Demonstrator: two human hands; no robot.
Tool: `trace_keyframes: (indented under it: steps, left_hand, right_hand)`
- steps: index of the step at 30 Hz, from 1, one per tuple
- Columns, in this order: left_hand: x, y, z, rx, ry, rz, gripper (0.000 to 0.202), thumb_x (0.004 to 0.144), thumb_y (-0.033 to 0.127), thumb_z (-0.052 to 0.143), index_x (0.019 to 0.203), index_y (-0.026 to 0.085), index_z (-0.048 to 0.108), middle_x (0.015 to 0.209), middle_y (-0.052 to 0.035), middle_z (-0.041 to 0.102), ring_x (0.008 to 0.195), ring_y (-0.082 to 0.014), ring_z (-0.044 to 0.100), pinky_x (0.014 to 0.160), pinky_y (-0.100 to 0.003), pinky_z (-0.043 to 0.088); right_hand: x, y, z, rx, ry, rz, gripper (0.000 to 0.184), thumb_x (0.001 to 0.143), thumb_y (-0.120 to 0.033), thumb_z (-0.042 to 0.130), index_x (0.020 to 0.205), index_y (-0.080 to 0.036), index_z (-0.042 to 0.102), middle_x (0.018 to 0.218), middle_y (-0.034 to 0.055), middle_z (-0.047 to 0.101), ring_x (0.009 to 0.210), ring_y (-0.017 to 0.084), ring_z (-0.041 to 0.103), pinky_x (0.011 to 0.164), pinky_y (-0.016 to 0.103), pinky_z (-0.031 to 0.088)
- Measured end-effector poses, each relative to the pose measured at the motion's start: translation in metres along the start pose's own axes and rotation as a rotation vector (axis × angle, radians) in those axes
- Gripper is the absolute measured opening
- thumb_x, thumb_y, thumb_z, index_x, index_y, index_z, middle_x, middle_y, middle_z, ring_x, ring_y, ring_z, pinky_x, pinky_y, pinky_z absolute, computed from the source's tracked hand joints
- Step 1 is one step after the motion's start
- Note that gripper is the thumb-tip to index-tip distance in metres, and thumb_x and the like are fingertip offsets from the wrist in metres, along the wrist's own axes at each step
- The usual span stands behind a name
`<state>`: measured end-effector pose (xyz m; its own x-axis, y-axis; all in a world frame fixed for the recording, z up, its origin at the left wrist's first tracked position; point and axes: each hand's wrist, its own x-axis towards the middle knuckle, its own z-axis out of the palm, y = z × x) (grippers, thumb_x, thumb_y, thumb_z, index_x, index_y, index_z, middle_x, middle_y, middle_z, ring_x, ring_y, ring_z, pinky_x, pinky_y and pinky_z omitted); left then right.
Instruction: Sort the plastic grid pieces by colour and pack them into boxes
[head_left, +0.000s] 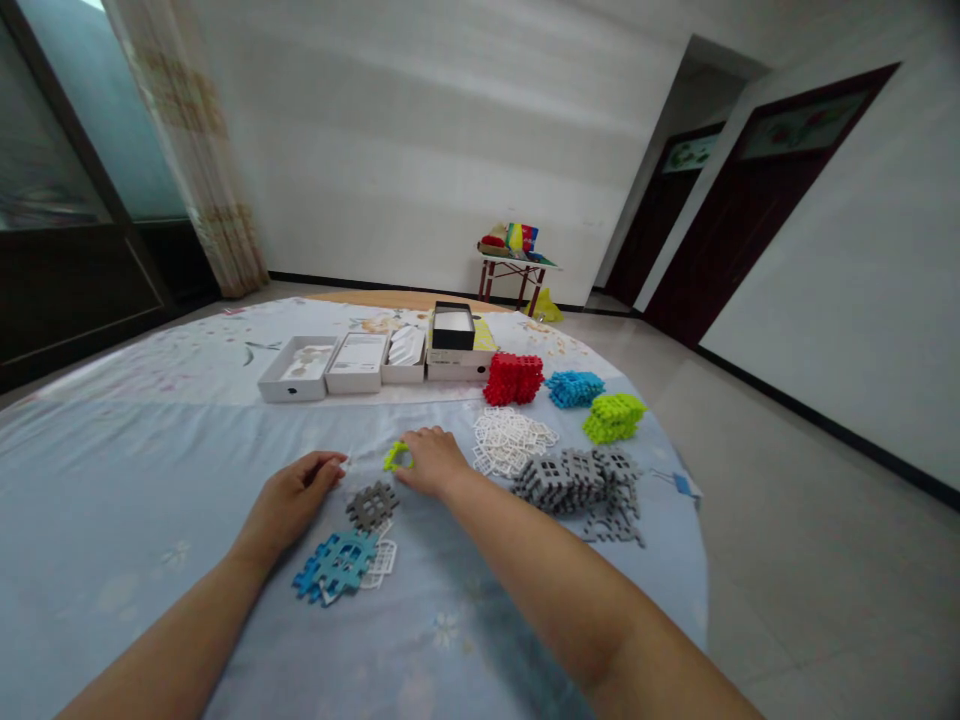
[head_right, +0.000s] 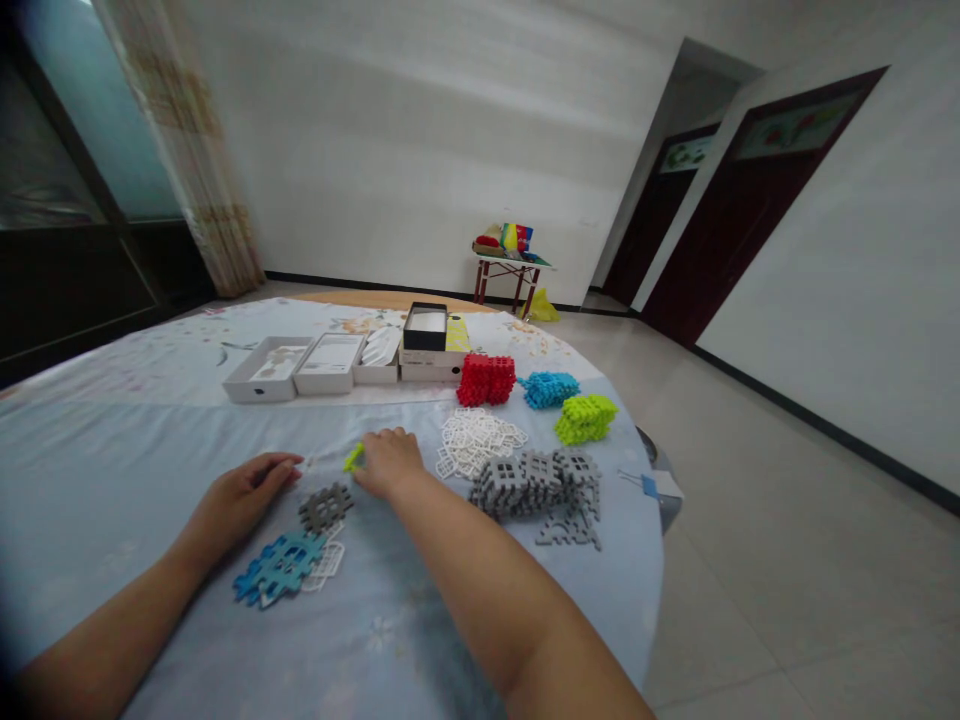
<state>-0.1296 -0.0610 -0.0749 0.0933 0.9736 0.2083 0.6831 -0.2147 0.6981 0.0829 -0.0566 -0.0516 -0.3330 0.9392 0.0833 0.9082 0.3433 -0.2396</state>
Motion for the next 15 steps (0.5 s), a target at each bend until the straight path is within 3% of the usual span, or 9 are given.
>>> trace_keyframes:
  steps: [4,7,10,12,15]
  left_hand:
    - [0.003,-0.003,-0.001,0.028,-0.017,-0.01,0.041,0.076,0.053,0.045,0.093,0.022,0.066,0.078,-0.0002,0.073,0.077,-0.0209,0.066,0.07,-0.027,0.05]
    - [0.005,-0.007,-0.001,0.06,-0.024,-0.025,0.041,0.075,0.055,0.045,0.094,0.024,0.065,0.082,0.0007,0.073,0.083,-0.0229,0.066,0.075,-0.03,0.049]
    - [0.008,-0.014,0.0,0.081,-0.018,-0.033,0.04,0.074,0.057,0.047,0.093,0.027,0.066,0.086,0.0012,0.074,0.087,-0.0245,0.065,0.08,-0.033,0.049]
    - [0.01,-0.017,0.001,0.074,-0.009,-0.038,0.039,0.072,0.058,0.048,0.09,0.028,0.066,0.087,0.002,0.073,0.087,-0.0249,0.065,0.08,-0.034,0.049]
    - [0.01,-0.015,0.001,0.052,0.005,-0.049,0.035,0.069,0.058,0.049,0.085,0.031,0.066,0.081,0.0036,0.073,0.083,-0.0256,0.066,0.076,-0.035,0.051]
  right_hand:
    - [-0.005,0.014,-0.028,0.054,0.104,-0.052,0.048,0.074,-0.042,0.061,0.117,-0.021,0.055,0.112,0.0095,0.061,0.107,0.028,0.049,0.087,0.042,0.04]
    - [-0.018,0.043,-0.06,0.094,0.207,-0.109,0.051,0.075,-0.036,0.062,0.121,-0.015,0.054,0.117,0.0105,0.06,0.109,0.024,0.05,0.093,0.038,0.037]
    - [-0.038,0.09,-0.093,0.104,0.248,-0.138,0.051,0.075,-0.031,0.064,0.122,-0.012,0.053,0.118,0.0112,0.06,0.107,0.021,0.053,0.095,0.034,0.038]
    - [-0.052,0.127,-0.112,0.054,0.279,-0.076,0.05,0.074,-0.026,0.064,0.121,-0.012,0.054,0.118,0.0114,0.06,0.109,0.021,0.054,0.096,0.035,0.038]
    - [-0.072,0.183,-0.133,-0.081,0.225,0.075,0.053,0.072,-0.018,0.062,0.124,-0.014,0.052,0.126,0.01,0.056,0.115,0.021,0.051,0.1,0.034,0.035]
